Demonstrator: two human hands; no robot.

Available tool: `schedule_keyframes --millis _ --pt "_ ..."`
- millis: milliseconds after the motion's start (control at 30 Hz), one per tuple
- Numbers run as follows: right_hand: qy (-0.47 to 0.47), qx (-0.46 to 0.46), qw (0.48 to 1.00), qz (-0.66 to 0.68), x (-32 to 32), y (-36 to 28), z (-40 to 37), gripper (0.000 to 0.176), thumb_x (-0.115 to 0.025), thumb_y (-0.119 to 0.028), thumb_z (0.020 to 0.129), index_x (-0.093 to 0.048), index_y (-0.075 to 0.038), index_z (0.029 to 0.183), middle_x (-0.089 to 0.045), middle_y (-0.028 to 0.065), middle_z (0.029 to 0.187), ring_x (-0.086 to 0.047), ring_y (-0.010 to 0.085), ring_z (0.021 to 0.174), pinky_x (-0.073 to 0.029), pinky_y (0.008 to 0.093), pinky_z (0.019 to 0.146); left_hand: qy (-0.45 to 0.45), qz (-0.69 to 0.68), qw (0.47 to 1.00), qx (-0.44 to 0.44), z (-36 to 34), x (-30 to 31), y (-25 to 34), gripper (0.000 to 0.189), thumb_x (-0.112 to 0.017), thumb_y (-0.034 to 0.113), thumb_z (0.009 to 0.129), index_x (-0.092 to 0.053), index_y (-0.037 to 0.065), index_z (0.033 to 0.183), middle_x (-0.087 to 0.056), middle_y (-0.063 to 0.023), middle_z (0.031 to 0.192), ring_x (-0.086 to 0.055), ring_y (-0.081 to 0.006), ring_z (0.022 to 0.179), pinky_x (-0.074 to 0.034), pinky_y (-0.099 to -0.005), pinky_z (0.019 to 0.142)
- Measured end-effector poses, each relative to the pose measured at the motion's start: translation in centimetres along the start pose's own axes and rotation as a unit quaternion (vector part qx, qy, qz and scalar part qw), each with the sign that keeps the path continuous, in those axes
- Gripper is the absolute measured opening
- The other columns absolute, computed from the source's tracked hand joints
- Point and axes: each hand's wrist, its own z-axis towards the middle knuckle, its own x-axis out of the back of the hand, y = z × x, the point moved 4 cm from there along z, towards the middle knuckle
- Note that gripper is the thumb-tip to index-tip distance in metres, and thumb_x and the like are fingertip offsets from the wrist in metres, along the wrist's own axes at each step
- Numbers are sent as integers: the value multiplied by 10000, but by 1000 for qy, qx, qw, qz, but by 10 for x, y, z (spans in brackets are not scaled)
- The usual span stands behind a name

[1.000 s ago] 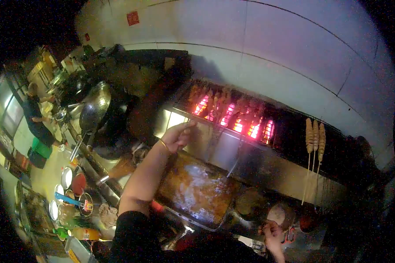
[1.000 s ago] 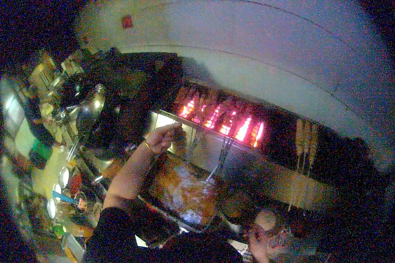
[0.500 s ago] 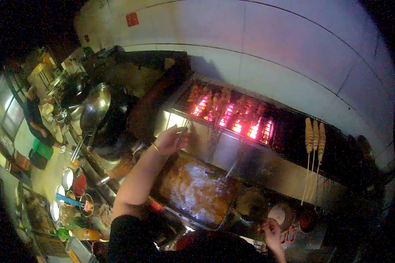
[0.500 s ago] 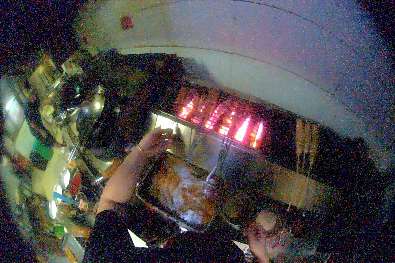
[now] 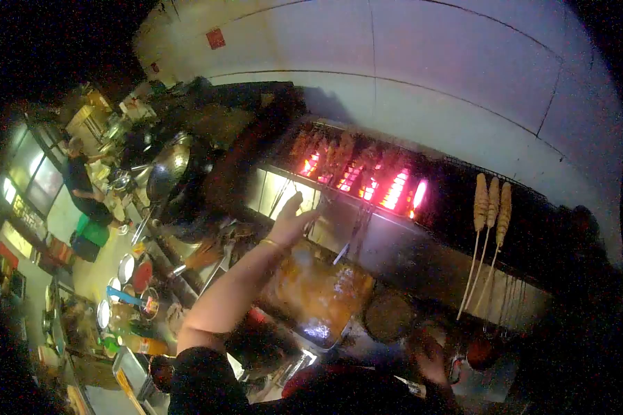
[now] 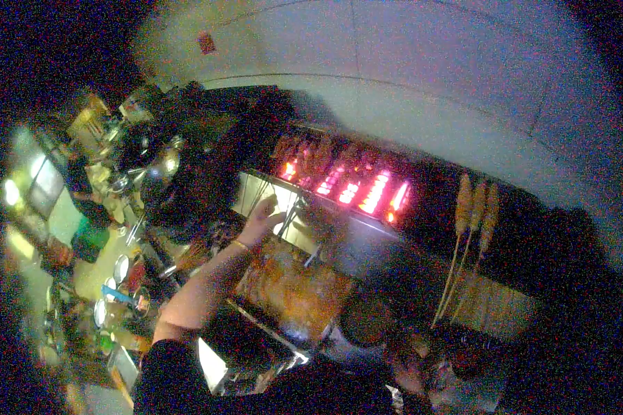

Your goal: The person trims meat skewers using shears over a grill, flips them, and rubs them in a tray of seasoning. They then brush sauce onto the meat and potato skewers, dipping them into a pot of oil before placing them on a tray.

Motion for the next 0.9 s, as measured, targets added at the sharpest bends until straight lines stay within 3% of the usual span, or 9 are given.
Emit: schedule_keyframes --millis 133,233,300,367,433,533,667,833,900 --pt "-17 -3 999 -49 11 -5 -1 288 -501 -137 886 -456 -38 1152 -533 106 993 -530 208 862 -460 339 724 -71 47 995 57 22 -30 -30 565 -628 191 712 -402 -4 1192 -451 -168 1224 -486 -261 1083 -385 -367 909" --pt "-49 8 998 -27 18 -7 -3 290 -492 -105 885 -442 -39 1162 -535 110 1001 -532 206 870 -459 322 725 -18 340 940 -28 14 -40 8 573 -592 151 704 -351 28 1209 -467 -175 1177 -514 -299 1027 -423 -411 847" --pt "-64 13 998 -7 22 -6 -7 293 -486 -84 884 -433 -39 1169 -536 114 1007 -534 206 875 -459 311 725 -30 389 916 -89 9 -45 31 648 -602 161 712 -267 45 1255 -461 -190 1148 -508 -346 1009 -446 -437 813" --pt "7 -40 999 -27 38 14 -12 287 -474 -53 882 -425 -37 1164 -535 109 1001 -534 197 862 -455 296 722 -22 460 888 11 -3 -58 49 720 -606 151 707 -213 8 1293 -452 -232 1126 -509 -383 962 -457 -443 807" --pt "39 60 990 -124 42 21 -13 298 -476 -63 883 -408 -33 1171 -529 110 1029 -537 187 854 -459 302 725 15 531 847 4 2 -62 41 605 -575 208 747 -298 35 1256 -461 -195 1160 -531 -354 973 -463 -441 793" --pt "56 51 989 -128 41 17 -18 294 -489 -80 878 -421 -28 1159 -519 115 1078 -545 184 847 -462 309 740 25 592 806 19 22 -61 14 496 -566 232 778 -358 50 1189 -513 -176 1134 -566 -338 954 -461 -421 788" --pt "-39 -108 981 -154 37 -3 -6 275 -507 -109 871 -465 -16 1126 -525 123 1106 -563 190 834 -478 326 745 15 546 834 78 25 -38 23 318 -446 190 817 -478 34 1092 -604 -197 971 -579 -321 940 -461 -412 790" --pt "-6 30 989 -144 30 -3 -9 265 -495 -124 886 -478 -7 1123 -557 131 1061 -583 188 780 -500 339 694 -35 550 834 -37 55 -8 25 276 -417 141 808 -540 33 1031 -600 -204 922 -572 -358 853 -453 -451 746" --pt "-7 55 991 -123 37 24 -8 263 -492 -129 891 -477 -15 1128 -562 129 1048 -586 182 758 -503 343 669 -88 309 947 -12 70 -2 -9 272 -404 162 827 -537 57 1039 -567 -118 815 -541 -263 736 -432 -386 638"
